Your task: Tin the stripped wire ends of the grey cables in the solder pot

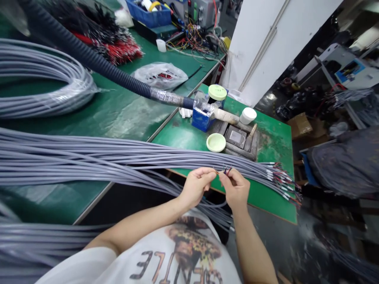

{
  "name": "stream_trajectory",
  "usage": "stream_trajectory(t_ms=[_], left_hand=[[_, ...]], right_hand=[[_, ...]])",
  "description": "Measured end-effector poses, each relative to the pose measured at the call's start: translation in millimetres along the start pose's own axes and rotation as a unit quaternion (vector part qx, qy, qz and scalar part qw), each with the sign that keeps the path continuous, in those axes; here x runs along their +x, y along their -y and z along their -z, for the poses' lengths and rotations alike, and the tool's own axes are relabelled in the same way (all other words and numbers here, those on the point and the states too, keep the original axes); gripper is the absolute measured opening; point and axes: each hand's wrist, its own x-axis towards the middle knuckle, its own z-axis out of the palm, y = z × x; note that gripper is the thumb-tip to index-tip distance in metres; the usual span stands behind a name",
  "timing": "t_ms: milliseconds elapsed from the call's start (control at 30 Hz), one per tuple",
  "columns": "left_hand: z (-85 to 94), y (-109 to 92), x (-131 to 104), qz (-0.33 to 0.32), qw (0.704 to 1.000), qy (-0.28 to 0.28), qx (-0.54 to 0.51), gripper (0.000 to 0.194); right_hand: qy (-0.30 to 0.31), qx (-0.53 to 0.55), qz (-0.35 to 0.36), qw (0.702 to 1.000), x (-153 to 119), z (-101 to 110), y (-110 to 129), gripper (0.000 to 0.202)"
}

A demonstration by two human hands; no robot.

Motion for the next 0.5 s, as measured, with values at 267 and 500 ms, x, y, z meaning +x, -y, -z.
stream_trajectory(t_ms=[267, 500], left_hand=[[4.9, 4, 5, 0.003, 1.000, 0.002, 0.019, 0.027], [16.3, -6, 9, -0.130, 0.963, 0.057, 0.231, 0.024]], right_hand=[[-0.005, -0.002, -0.041, 0.999, 4, -5, 2, 0.022], [0.064, -0.164, -0.005, 0.984, 58, 10, 16, 0.030]])
